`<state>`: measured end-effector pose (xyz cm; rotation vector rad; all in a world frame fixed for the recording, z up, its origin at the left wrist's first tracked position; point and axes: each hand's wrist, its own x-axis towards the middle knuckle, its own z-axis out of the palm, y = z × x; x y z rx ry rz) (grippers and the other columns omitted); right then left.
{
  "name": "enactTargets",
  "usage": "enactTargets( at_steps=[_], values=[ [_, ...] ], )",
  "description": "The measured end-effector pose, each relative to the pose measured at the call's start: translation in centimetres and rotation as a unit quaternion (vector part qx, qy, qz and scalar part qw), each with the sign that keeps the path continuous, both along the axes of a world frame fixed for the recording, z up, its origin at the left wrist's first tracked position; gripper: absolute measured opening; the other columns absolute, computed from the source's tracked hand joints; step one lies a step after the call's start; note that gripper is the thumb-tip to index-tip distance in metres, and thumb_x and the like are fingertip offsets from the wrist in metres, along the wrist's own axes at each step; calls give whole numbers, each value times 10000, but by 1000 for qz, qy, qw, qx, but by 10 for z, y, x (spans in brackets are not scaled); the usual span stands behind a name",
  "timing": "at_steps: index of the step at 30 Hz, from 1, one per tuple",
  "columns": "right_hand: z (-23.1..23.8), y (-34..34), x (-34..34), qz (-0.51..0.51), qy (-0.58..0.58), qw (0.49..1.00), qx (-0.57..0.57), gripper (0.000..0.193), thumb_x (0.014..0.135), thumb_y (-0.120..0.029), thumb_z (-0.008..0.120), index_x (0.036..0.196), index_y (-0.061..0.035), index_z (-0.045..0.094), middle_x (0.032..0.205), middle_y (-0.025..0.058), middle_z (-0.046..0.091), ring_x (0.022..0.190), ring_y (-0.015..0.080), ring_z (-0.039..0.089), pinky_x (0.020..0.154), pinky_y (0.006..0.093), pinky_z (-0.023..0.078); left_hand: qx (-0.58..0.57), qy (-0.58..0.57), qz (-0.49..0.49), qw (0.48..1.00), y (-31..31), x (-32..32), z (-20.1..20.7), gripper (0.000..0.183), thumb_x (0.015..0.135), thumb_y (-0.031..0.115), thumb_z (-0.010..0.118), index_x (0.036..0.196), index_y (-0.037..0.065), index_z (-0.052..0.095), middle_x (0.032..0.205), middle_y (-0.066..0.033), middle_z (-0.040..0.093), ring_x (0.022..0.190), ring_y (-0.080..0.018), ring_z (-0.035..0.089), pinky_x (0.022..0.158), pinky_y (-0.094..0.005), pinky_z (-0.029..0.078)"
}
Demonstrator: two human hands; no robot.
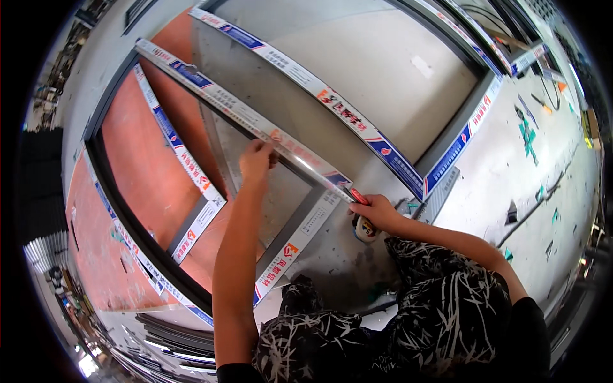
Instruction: The person measures aluminum window frames with a tape measure and marks them using a pen and a metal ruler.
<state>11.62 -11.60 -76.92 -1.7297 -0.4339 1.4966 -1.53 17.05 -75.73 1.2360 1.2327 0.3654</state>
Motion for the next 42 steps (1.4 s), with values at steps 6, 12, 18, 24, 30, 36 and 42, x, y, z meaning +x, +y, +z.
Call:
enactTargets(
  at_steps=[6, 12, 18, 24, 30, 36, 42],
  values=[
    [-2, 0, -4, 8, -19, 1000, 15, 297, 886, -301, 631, 920, -11, 684, 804, 59, 674, 729, 124, 602, 708, 291, 474, -29, -9, 4, 1000, 1, 3, 12, 150, 889, 149, 598, 822, 15, 584, 632, -42, 545, 519, -113, 493, 458, -253, 354],
    [14, 4, -4, 53, -114, 992, -11, 332, 871, -351, 598, 923, -33, 678, 788, 141, 663, 730, 264, 632, 708, 357, 479, -47, 0, 3, 999, 4, 5, 14, 176, 893, 160, 605, 798, 16, 572, 608, -32, 520, 498, -109, 474, 443, -250, 322],
    [22, 7, -6, 77, -184, 980, -19, 314, 873, -341, 570, 861, -35, 644, 776, 180, 634, 751, 368, 600, 695, 419, 465, -30, 35, -27, 999, 10, 4, 11, 172, 894, 167, 605, 825, 10, 588, 614, -25, 511, 506, -108, 468, 460, -248, 332],
    [27, 10, -5, 111, -226, 967, -31, 301, 871, -333, 568, 807, -43, 616, 735, 163, 619, 718, 371, 589, 651, 450, 453, -59, -8, -21, 998, 8, 2, 8, 172, 897, 179, 604, 828, 21, 589, 633, -18, 508, 538, -111, 480, 495, -246, 358],
    [31, 16, -4, 147, -241, 957, -59, 273, 863, -313, 569, 800, -53, 622, 734, 151, 621, 712, 362, 594, 641, 452, 456, -80, -10, -14, 997, 11, -2, 6, 178, 901, 195, 607, 814, 42, 580, 642, -12, 517, 567, -115, 491, 541, -247, 375],
    [31, 17, -3, 151, -241, 957, -56, 254, 859, -304, 577, 813, -59, 628, 722, 142, 616, 699, 360, 589, 626, 443, 453, -92, -23, -2, 996, 11, -2, 1, 170, 903, 206, 614, 827, 57, 584, 643, -6, 522, 580, -122, 497, 573, -253, 384],
    [34, 20, -3, 141, -216, 964, -67, 236, 857, -289, 582, 827, -59, 632, 717, 146, 608, 687, 359, 582, 615, 437, 445, -83, -36, 6, 996, 11, -5, -2, 187, 911, 234, 607, 848, 58, 603, 650, -10, 549, 587, -117, 512, 590, -252, 410]
  ],
)
